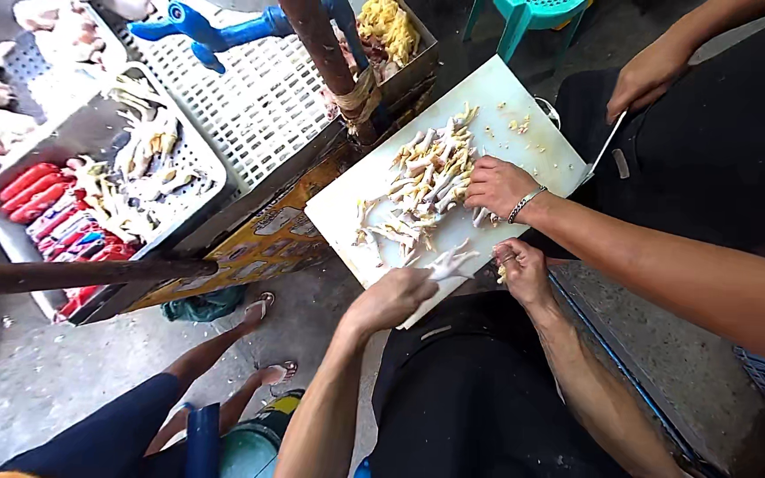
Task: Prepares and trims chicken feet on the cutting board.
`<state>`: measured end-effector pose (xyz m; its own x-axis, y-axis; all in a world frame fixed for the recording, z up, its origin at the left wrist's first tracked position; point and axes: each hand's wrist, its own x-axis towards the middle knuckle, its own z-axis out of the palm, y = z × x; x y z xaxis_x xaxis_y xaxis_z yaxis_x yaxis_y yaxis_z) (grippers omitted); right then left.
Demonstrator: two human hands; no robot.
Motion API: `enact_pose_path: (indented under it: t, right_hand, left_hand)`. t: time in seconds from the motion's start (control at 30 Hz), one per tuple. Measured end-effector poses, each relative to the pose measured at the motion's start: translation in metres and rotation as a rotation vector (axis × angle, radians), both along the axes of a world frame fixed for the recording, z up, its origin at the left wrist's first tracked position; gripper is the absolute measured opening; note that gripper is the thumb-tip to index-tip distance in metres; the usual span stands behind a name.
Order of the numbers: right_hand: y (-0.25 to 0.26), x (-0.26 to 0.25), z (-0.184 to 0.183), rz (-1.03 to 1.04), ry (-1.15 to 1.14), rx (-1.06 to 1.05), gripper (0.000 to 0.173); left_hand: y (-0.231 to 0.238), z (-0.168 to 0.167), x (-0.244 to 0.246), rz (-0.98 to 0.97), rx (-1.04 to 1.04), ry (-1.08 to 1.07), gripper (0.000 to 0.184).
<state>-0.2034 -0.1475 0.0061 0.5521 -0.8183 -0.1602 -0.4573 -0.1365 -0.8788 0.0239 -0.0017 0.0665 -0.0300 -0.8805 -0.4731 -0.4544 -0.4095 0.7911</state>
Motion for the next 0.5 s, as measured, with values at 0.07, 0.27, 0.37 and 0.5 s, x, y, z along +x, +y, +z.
enact_pose_path:
  t: [0.07, 0.27, 0.37, 0.5]
  right_hand:
    - [-0.004, -0.001, 0.011, -0.052, 0.003, 0.160, 0.027]
    - [0.017, 0.006, -0.001, -0.151, -0.343, 0.715, 0.036]
    - [0.021, 0.007, -0.006, -0.137, -0.326, 0.790, 0.041]
    - [0.023, 0.008, -0.012, -0.122, -0.290, 0.828, 0.023]
  left_hand:
    - [-0.006, 0.009, 0.017, 0.136, -0.056, 0.000, 0.034]
    - [-0.086, 0.000, 0.021, 0.101, -0.223, -0.290, 0.044]
    - [-0.093, -0.021, 0.001, 0.121, -0.265, -0.624, 0.039]
    - [-0.094, -0.078, -0.023, 0.004, -0.334, -0.953, 0.018]
